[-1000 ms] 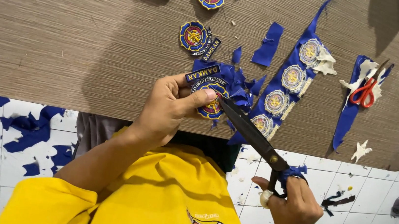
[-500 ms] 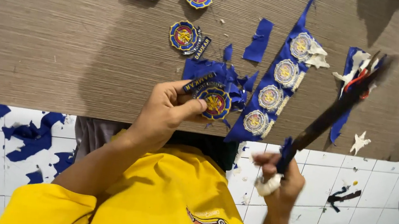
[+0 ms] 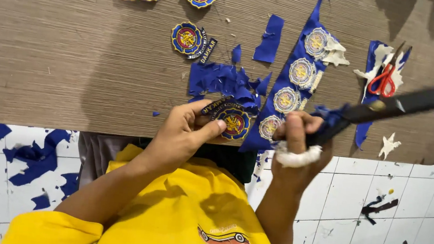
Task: Using large scissors to precisely trim away excess blue fabric from the edges of embroidered patches.
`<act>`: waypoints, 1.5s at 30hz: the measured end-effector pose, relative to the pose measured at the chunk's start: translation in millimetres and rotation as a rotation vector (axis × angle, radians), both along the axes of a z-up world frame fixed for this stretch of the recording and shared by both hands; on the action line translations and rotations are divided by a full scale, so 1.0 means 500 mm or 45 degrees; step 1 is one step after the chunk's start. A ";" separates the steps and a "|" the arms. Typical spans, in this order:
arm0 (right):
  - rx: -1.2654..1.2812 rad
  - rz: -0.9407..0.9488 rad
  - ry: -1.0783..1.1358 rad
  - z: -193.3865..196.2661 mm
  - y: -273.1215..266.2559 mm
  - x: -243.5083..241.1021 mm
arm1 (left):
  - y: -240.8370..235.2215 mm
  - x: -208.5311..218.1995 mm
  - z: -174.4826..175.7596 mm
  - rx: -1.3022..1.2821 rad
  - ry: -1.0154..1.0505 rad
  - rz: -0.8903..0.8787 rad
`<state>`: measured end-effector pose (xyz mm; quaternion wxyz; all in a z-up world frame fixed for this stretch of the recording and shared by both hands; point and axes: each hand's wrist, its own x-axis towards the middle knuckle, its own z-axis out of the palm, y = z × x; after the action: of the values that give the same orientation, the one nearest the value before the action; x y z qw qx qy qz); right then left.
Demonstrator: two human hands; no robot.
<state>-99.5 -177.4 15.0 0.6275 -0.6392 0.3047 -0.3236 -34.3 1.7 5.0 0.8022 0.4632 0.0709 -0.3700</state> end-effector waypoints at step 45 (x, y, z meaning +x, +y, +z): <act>-1.509 0.531 0.966 -0.005 -0.058 -0.288 | -0.007 0.018 -0.012 -0.287 0.201 0.344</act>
<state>-243.3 -206.5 12.6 0.0764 -0.9841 0.1470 -0.0643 -25.3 -1.7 -1.1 0.8833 0.3261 0.1532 -0.2998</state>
